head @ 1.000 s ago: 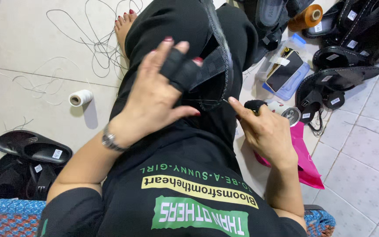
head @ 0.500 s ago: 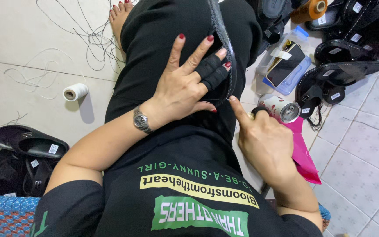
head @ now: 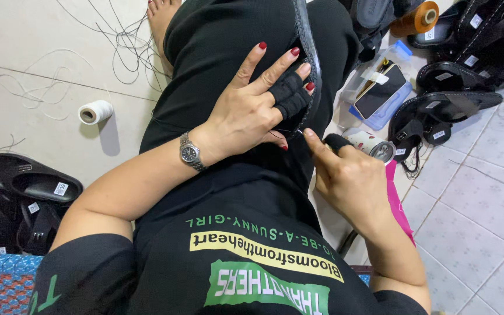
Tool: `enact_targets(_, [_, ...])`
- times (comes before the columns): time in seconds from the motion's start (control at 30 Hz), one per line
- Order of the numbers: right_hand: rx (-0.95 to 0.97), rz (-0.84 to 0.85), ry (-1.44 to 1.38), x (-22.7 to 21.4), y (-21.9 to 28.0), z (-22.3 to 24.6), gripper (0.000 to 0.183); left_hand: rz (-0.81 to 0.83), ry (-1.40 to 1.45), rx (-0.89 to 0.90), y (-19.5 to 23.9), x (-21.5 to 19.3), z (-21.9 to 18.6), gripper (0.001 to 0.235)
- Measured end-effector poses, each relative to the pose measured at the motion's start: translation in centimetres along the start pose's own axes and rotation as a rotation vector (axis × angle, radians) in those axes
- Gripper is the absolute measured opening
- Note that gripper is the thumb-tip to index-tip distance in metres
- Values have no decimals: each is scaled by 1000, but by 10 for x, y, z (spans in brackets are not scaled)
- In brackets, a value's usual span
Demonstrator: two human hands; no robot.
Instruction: The person sits on the floor and sews a black shoe using a needle and thread. They repeatedly push the needle through the shoe material and pull the thread to secure the stitches.
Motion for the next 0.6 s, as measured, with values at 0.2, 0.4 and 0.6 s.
enact_targets(0.2, [-2, -121, -53, -1, 3, 12, 38, -7, -9, -18, 21, -5, -18, 104])
enact_targets(0.4, [73, -249, -105, -7, 31, 33, 32, 38, 144, -341, 74, -31, -29, 86])
enact_targets(0.6, [110, -284, 27, 0, 30, 32, 22, -209, 316, -658, 72, -63, -10, 32])
Point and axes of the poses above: each hand's wrist, its own y-axis away from the middle knuckle, its own x-axis out of the palm, z = x × y, the point moved 7 cm from there along -y, towards the middle knuckle, and after that the axes turned 8 degrees about y, right-handed, at the moved point
